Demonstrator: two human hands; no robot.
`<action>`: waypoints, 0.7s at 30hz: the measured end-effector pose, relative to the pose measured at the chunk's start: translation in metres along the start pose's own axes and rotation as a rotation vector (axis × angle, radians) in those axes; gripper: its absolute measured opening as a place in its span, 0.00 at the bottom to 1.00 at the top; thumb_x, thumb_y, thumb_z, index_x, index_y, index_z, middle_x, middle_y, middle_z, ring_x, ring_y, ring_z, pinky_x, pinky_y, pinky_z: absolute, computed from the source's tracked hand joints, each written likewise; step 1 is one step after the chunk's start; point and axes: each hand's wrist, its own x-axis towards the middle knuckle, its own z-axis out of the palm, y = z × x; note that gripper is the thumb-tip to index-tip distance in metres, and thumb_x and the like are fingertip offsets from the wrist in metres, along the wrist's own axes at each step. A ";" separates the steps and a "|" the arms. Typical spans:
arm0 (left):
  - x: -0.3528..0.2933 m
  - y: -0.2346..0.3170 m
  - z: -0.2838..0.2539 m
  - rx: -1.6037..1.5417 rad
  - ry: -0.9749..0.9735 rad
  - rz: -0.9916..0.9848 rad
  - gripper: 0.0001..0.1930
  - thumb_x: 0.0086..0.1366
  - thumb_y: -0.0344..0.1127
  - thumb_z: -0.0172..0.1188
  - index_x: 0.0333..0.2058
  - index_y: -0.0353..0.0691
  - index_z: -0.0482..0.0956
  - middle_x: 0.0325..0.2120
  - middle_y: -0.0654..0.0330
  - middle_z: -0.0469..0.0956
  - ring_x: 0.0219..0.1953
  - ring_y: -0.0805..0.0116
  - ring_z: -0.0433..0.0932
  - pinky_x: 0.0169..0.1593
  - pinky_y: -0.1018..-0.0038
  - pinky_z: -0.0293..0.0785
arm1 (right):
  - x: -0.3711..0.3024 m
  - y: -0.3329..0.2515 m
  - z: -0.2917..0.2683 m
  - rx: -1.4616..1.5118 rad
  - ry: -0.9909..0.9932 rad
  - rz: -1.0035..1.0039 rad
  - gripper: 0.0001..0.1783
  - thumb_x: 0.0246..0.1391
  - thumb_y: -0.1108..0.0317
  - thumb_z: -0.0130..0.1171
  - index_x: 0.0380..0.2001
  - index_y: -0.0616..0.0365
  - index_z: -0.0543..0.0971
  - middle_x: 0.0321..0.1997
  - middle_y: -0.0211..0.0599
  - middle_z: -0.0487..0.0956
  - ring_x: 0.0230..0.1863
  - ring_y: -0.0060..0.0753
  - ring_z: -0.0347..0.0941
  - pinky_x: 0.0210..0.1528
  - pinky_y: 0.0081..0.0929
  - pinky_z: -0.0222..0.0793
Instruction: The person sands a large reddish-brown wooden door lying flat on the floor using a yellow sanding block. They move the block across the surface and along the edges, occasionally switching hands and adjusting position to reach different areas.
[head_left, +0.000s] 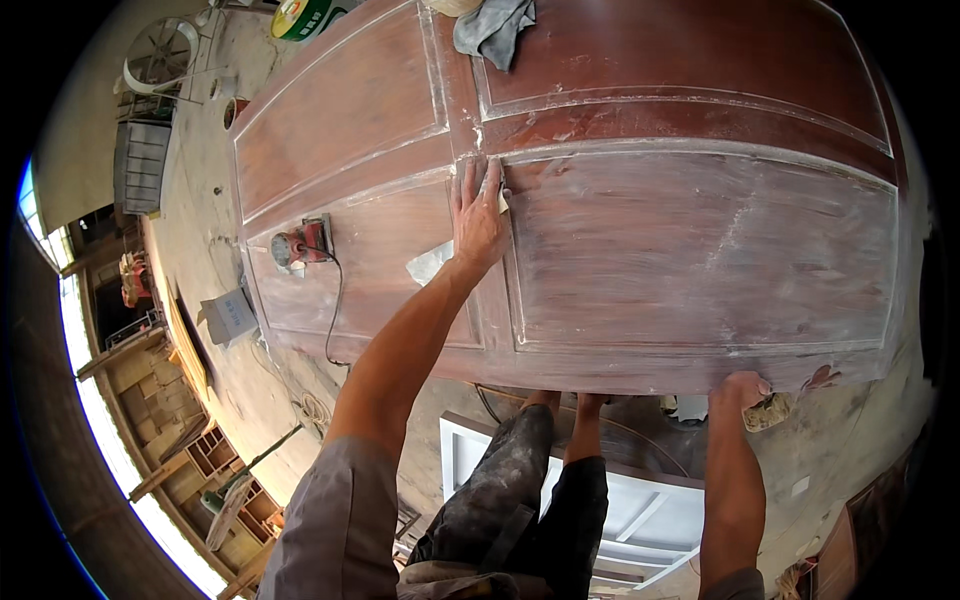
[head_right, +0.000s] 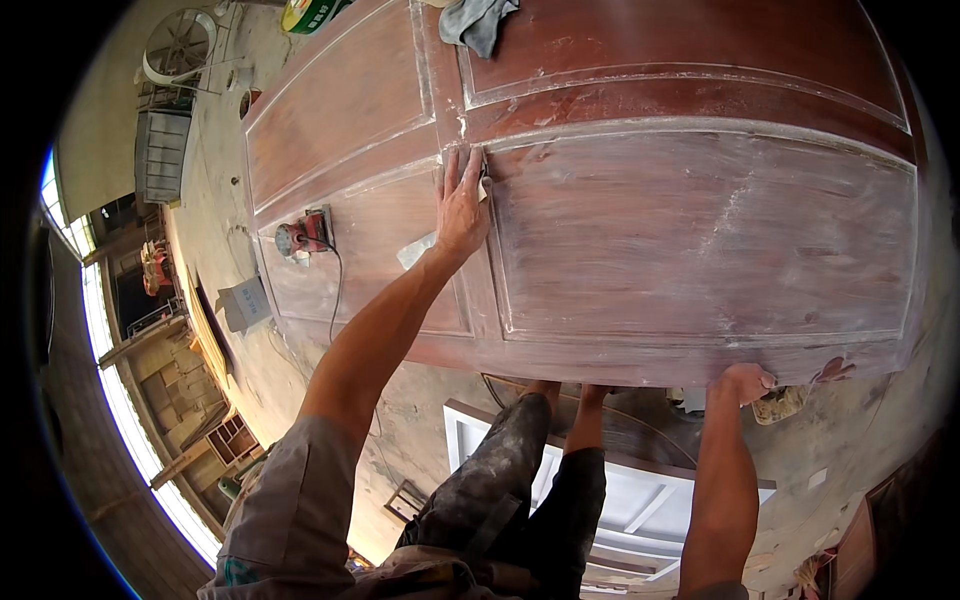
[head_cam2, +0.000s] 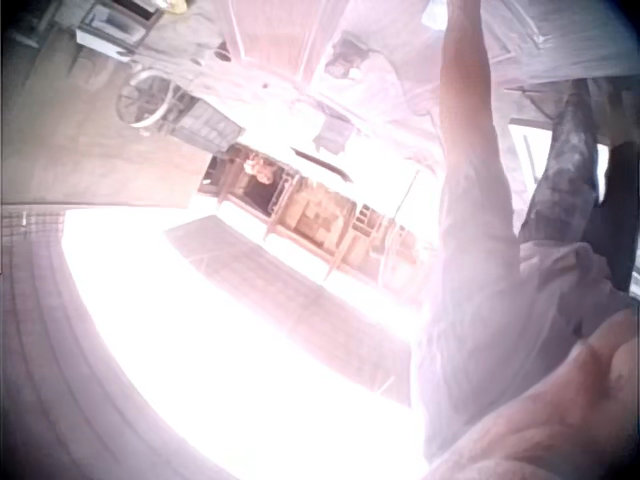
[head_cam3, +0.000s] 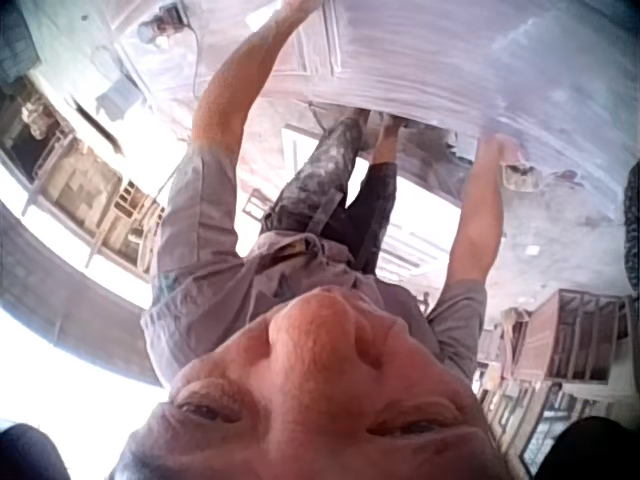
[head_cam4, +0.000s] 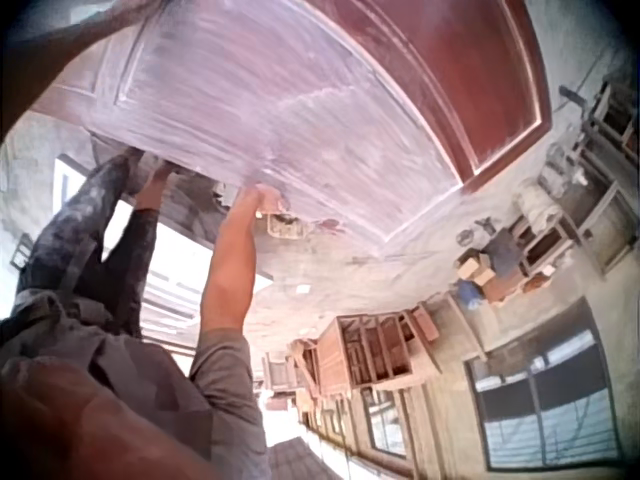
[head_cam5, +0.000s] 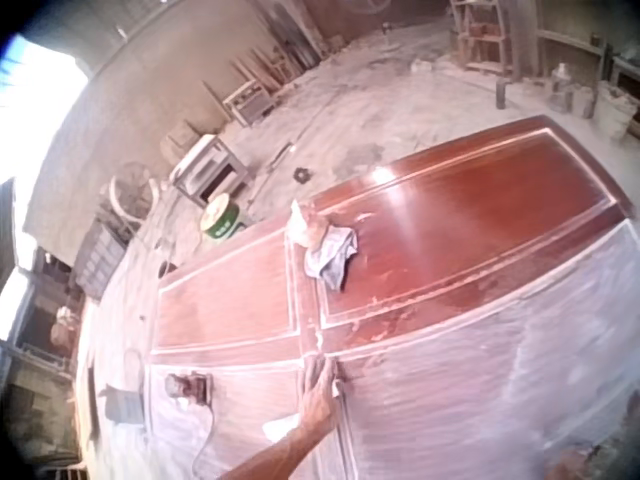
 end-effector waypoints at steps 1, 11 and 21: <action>-0.007 0.001 0.000 0.012 -0.020 -0.007 0.42 0.62 0.22 0.52 0.76 0.37 0.53 0.67 0.44 0.70 0.78 0.39 0.47 0.78 0.41 0.41 | -0.004 -0.001 -0.002 -0.007 0.023 0.009 0.36 0.71 0.51 0.25 0.57 0.66 0.77 0.61 0.61 0.79 0.60 0.66 0.76 0.61 0.59 0.73; -0.182 0.049 0.026 -0.065 -0.166 -0.097 0.37 0.71 0.26 0.52 0.76 0.35 0.51 0.76 0.51 0.56 0.79 0.38 0.45 0.77 0.39 0.39 | 0.083 0.042 0.027 -0.070 0.128 -0.137 0.27 0.71 0.53 0.39 0.46 0.60 0.84 0.54 0.51 0.84 0.51 0.57 0.82 0.51 0.50 0.77; -0.266 0.074 0.009 -0.077 -0.378 -0.137 0.45 0.60 0.17 0.52 0.77 0.35 0.49 0.78 0.51 0.53 0.80 0.43 0.42 0.78 0.41 0.36 | 0.022 0.010 0.008 0.002 0.040 -0.038 0.36 0.72 0.49 0.27 0.57 0.66 0.78 0.61 0.59 0.79 0.57 0.66 0.78 0.60 0.58 0.75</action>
